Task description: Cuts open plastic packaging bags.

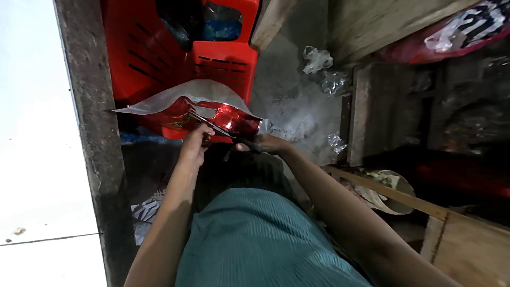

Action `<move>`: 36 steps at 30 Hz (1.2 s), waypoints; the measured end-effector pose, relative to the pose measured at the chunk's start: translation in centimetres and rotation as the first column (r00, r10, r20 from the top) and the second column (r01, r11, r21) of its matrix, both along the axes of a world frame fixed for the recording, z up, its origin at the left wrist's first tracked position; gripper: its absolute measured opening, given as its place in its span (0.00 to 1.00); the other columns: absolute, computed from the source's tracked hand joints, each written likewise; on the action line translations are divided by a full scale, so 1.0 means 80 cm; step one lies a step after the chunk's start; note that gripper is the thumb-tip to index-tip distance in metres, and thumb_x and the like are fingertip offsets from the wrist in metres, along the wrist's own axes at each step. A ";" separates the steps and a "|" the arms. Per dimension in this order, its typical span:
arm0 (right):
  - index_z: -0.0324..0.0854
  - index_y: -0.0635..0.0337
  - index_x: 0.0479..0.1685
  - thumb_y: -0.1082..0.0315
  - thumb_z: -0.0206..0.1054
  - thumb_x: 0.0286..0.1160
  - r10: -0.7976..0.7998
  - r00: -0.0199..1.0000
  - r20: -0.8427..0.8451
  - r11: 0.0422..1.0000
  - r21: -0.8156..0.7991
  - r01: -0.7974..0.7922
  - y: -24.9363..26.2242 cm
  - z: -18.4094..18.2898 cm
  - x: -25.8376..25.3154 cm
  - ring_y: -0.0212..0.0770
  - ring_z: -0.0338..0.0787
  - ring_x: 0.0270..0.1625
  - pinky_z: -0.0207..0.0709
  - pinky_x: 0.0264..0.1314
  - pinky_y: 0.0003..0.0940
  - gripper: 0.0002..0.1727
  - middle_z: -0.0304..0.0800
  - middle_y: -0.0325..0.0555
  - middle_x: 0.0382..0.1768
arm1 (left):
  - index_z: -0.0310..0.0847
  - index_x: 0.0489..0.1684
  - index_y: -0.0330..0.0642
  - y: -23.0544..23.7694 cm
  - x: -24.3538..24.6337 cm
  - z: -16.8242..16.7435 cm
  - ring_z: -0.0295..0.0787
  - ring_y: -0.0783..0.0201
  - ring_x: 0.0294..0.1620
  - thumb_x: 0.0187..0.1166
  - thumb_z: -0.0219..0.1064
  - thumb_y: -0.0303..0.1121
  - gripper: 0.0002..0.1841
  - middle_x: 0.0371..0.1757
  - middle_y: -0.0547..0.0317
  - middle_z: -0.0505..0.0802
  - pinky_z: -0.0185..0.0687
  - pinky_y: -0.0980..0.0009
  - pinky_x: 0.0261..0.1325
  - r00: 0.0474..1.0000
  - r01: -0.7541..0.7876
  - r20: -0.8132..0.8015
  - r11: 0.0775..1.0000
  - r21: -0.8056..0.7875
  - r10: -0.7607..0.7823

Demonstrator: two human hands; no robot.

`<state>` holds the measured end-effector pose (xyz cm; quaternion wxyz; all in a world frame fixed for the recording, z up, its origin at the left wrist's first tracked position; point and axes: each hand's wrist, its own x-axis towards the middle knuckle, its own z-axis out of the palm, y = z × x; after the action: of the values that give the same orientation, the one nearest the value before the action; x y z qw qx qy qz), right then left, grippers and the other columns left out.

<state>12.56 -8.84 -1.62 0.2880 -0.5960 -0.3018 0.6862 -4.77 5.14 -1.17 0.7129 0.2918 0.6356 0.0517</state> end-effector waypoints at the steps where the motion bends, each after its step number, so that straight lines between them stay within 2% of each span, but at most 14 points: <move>1: 0.86 0.57 0.45 0.56 0.73 0.77 -0.014 1.000 0.010 1.000 -0.002 0.014 0.001 0.002 0.000 0.16 0.78 0.27 0.75 0.36 0.15 0.13 0.85 0.25 0.26 | 0.79 0.33 0.46 0.001 0.000 0.000 0.79 0.63 0.45 0.76 0.65 0.29 0.03 0.36 0.63 0.83 0.74 0.58 0.58 1.000 -0.002 -0.002 1.000 -0.007 0.002; 7: 0.86 0.55 0.32 0.59 0.79 0.70 -0.015 1.000 -0.021 1.000 0.006 0.015 -0.003 -0.009 0.004 0.18 0.78 0.21 0.74 0.27 0.15 0.11 0.83 0.25 0.19 | 0.75 0.29 0.51 -0.002 -0.016 -0.002 0.80 0.64 0.42 0.78 0.60 0.28 0.07 0.33 0.66 0.82 0.75 0.59 0.57 0.998 -0.015 0.055 1.000 -0.025 0.017; 11: 0.88 0.60 0.44 0.52 0.74 0.74 0.132 0.991 0.027 0.990 0.035 -0.133 -0.012 0.001 0.013 0.19 0.80 0.34 0.76 0.42 0.20 0.18 0.87 0.30 0.32 | 0.71 0.27 0.54 -0.005 -0.053 -0.005 0.82 0.63 0.42 0.81 0.52 0.31 0.10 0.32 0.67 0.82 0.77 0.53 0.59 0.993 0.009 0.116 0.999 -0.044 -0.004; 14: 0.88 0.55 0.42 0.39 0.71 0.69 0.193 0.981 0.010 0.975 0.110 -0.193 -0.032 0.007 0.024 0.16 0.82 0.38 0.77 0.45 0.18 0.26 0.87 0.26 0.35 | 0.75 0.36 0.47 -0.001 -0.093 -0.011 0.83 0.63 0.43 0.89 0.48 0.37 0.12 0.36 0.63 0.84 0.80 0.56 0.57 0.980 0.192 -0.060 0.979 0.062 -0.188; 16: 0.88 0.54 0.41 0.38 0.74 0.65 0.163 0.986 -0.027 0.986 0.031 -0.163 -0.051 0.019 0.029 0.15 0.82 0.36 0.77 0.43 0.16 0.27 0.87 0.24 0.33 | 0.81 0.59 0.35 0.003 -0.122 -0.012 0.84 0.53 0.53 0.90 0.59 0.37 0.15 0.52 0.45 0.89 0.78 0.51 0.59 0.784 0.560 -0.387 0.822 0.105 -0.485; 18: 0.87 0.56 0.45 0.39 0.75 0.64 0.163 0.987 -0.014 0.983 -0.078 -0.163 -0.069 0.029 0.037 0.17 0.82 0.35 0.77 0.42 0.17 0.28 0.87 0.26 0.33 | 0.66 0.83 0.32 0.008 -0.138 -0.016 0.72 0.31 0.79 0.83 0.69 0.41 0.33 0.78 0.28 0.77 0.65 0.31 0.75 0.354 0.831 -0.590 0.533 -0.157 -0.725; 19: 0.87 0.59 0.48 0.40 0.75 0.65 0.184 0.983 0.014 0.977 -0.114 -0.181 -0.076 0.034 0.040 0.19 0.81 0.36 0.77 0.42 0.19 0.30 0.86 0.29 0.33 | 0.62 0.86 0.31 0.008 -0.141 -0.019 0.65 0.30 0.84 0.83 0.68 0.42 0.36 0.83 0.28 0.72 0.60 0.29 0.78 0.209 0.866 -0.588 0.428 -0.260 -0.782; 20: 0.86 0.62 0.50 0.43 0.75 0.66 0.203 0.978 0.040 0.970 -0.141 -0.195 -0.081 0.039 0.043 0.22 0.81 0.36 0.76 0.43 0.22 0.29 0.85 0.32 0.34 | 0.68 0.82 0.31 0.009 -0.142 -0.022 0.66 0.29 0.83 0.83 0.68 0.42 0.32 0.81 0.27 0.74 0.60 0.28 0.77 0.205 0.877 -0.577 0.410 -0.250 -0.791; 21: 0.86 0.62 0.48 0.46 0.76 0.67 0.211 0.975 0.063 0.966 -0.167 -0.198 -0.085 0.044 0.046 0.23 0.81 0.35 0.76 0.41 0.23 0.26 0.85 0.33 0.33 | 0.80 0.70 0.31 0.010 -0.140 -0.023 0.73 0.28 0.77 0.83 0.68 0.41 0.24 0.72 0.27 0.81 0.65 0.28 0.73 0.313 0.876 -0.564 0.462 -0.140 -0.764; 23: 0.85 0.62 0.50 0.48 0.77 0.68 0.216 0.973 0.078 0.956 -0.221 -0.194 -0.091 0.053 0.050 0.24 0.81 0.34 0.76 0.40 0.22 0.25 0.85 0.34 0.33 | 0.89 0.50 0.29 0.008 -0.118 -0.022 0.85 0.35 0.61 0.82 0.71 0.40 0.18 0.55 0.31 0.90 0.74 0.33 0.66 0.618 0.764 -0.448 0.628 0.148 -0.646; 26: 0.86 0.58 0.44 0.46 0.78 0.64 0.188 0.977 0.099 0.964 -0.207 -0.165 -0.096 0.064 0.052 0.22 0.79 0.28 0.73 0.32 0.19 0.24 0.83 0.31 0.27 | 0.87 0.50 0.34 -0.006 -0.058 -0.010 0.88 0.63 0.47 0.81 0.71 0.37 0.13 0.44 0.53 0.93 0.84 0.61 0.57 0.945 0.326 -0.094 0.898 0.295 -0.313; 29: 0.88 0.54 0.43 0.33 0.79 0.55 0.111 0.990 0.089 0.987 -0.125 -0.099 -0.097 0.071 0.048 0.22 0.82 0.29 0.76 0.34 0.18 0.33 0.85 0.29 0.27 | 0.87 0.52 0.36 -0.012 -0.013 0.004 0.88 0.66 0.45 0.82 0.70 0.36 0.12 0.46 0.56 0.93 0.84 0.65 0.52 0.999 0.029 0.038 0.982 0.187 -0.037; 32: 0.88 0.51 0.43 0.23 0.77 0.47 0.028 0.998 0.055 0.999 -0.040 -0.026 -0.095 0.074 0.038 0.22 0.84 0.29 0.77 0.32 0.17 0.40 0.86 0.29 0.27 | 0.89 0.47 0.37 -0.014 0.006 0.008 0.86 0.68 0.41 0.79 0.73 0.36 0.11 0.40 0.60 0.93 0.81 0.68 0.47 0.999 -0.047 -0.008 0.985 0.167 0.049; 36: 0.88 0.52 0.44 0.25 0.78 0.49 0.006 1.000 0.016 1.000 -0.018 -0.005 -0.092 0.074 0.028 0.20 0.85 0.32 0.79 0.35 0.15 0.39 0.88 0.28 0.30 | 0.89 0.41 0.39 -0.007 0.016 0.010 0.86 0.68 0.41 0.77 0.74 0.35 0.08 0.38 0.62 0.92 0.81 0.66 0.49 0.998 -0.053 -0.033 0.990 0.133 0.058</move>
<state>14.81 -16.20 4.30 0.2784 -0.6031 -0.2995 0.6849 -3.50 4.57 -0.33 0.6786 0.3214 0.6516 0.1079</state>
